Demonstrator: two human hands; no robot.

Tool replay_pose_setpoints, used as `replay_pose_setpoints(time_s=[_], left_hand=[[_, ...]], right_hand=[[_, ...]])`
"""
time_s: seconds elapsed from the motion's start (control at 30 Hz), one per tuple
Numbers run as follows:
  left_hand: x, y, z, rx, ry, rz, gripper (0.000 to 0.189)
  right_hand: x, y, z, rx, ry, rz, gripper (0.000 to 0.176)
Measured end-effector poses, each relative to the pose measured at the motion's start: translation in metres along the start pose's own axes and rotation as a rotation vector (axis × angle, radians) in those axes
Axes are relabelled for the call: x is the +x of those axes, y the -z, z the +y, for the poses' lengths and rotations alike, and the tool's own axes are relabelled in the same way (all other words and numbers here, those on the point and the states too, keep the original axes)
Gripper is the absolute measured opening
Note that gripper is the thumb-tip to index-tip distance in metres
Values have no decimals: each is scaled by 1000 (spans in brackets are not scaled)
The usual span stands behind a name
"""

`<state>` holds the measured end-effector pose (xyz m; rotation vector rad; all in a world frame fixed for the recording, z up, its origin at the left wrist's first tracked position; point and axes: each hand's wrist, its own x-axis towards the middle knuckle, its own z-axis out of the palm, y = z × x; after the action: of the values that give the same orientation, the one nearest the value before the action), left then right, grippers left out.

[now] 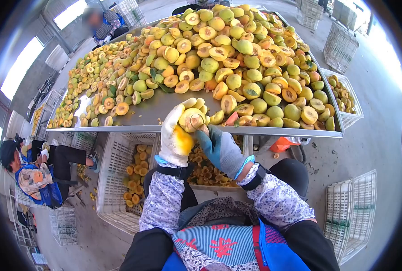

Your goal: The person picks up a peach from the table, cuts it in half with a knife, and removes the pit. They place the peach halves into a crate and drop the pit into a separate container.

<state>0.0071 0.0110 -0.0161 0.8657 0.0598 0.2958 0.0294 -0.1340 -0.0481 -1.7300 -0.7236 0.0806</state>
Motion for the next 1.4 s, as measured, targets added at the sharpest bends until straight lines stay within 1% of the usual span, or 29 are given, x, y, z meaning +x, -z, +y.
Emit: replay_pose_setpoints(time_s=[0.07, 0.1, 0.17, 0.2, 0.27, 0.33, 0.37, 0.43, 0.47, 0.53, 0.57, 0.63, 0.67, 0.7, 0.73, 0.77, 0.83, 0.87, 0.93, 0.97, 1.03, 1.13, 1.23, 1.27, 1.33, 1.37, 1.4], left_hand=[[0, 6, 2, -82, 32, 11, 46], [0, 5, 3, -82, 46, 47, 44], [-3, 0, 2, -84, 75, 121, 41], [-4, -1, -1, -69, 48, 166, 42], [-5, -3, -9, -39, -6, 255, 43], [-7, -2, -14, -7, -54, 281, 44], [-7, -2, -15, 9, -78, 293, 45], [-7, -1, -13, 51, -92, 215, 45], [-6, -1, -12, 71, -101, 174, 46], [-8, -4, -8, 227, -113, 125, 51], [-8, -4, -7, 304, -118, 101, 54], [-8, 0, -13, 578, -270, 112, 55], [-9, 0, -14, 579, -278, 121, 54], [-9, -1, -14, 581, -287, 130, 54], [-10, -8, -11, 446, -228, 143, 54], [-10, -11, -10, 312, -170, 155, 53], [-7, -6, -12, 359, -192, 113, 52], [-6, -4, -13, 384, -203, 90, 52], [-15, -25, 5, 236, -39, 119, 51], [-18, -32, 11, 161, 43, 136, 51], [-17, -24, 7, 277, 19, 146, 48], [-13, -20, 2, 480, -25, 146, 48], [-10, -11, 0, 443, 32, 56, 50], [-9, -8, 3, 352, 20, -41, 51], [-8, 0, 3, 309, 64, -97, 51], [-7, 2, 3, 288, 86, -127, 51], [-7, 0, 8, 341, 119, -163, 51]], right_hand=[[1, -1, 0, -80, -42, -51, 38], [0, -2, 0, -120, -64, -78, 39], [-1, -12, 13, -32, -34, -65, 40], [-2, -17, 15, 12, -20, -57, 41], [-6, -24, 11, 180, -80, -98, 39], [-9, -28, 7, 348, -141, -136, 38], [-9, -28, 7, 369, -162, -147, 39], [-9, -30, 7, 413, -205, -168, 41], [-8, -26, 4, 346, -240, -189, 41], [-5, -16, -5, 208, -307, -226, 42], [-7, -19, -2, 297, -308, -219, 44], [-12, -27, -4, 478, -311, -205, 49], [-16, -22, -7, 526, -436, -270, 51], [-15, -5, -34, 573, -562, -336, 53], [-14, 5, -49, 618, -687, -403, 55], [-12, 5, -47, 663, -715, -416, 55], [-10, 4, -40, 755, -766, -441, 57], [-9, 8, -37, 793, -782, -486, 57], [-6, 19, -31, 865, -814, -575, 56], [-6, 21, -35, 827, -805, -581, 57], [-6, 24, -46, 755, -789, -595, 57], [-12, 4, -40, 563, -641, -431, 58], [-9, 18, -48, 608, -821, -555, 57], [-8, 20, -43, 756, -847, -645, 56], [-6, 21, -30, 1053, -885, -829, 55], [-7, 21, -30, 966, -877, -815, 56], [-9, 22, -32, 881, -870, -799, 57]])
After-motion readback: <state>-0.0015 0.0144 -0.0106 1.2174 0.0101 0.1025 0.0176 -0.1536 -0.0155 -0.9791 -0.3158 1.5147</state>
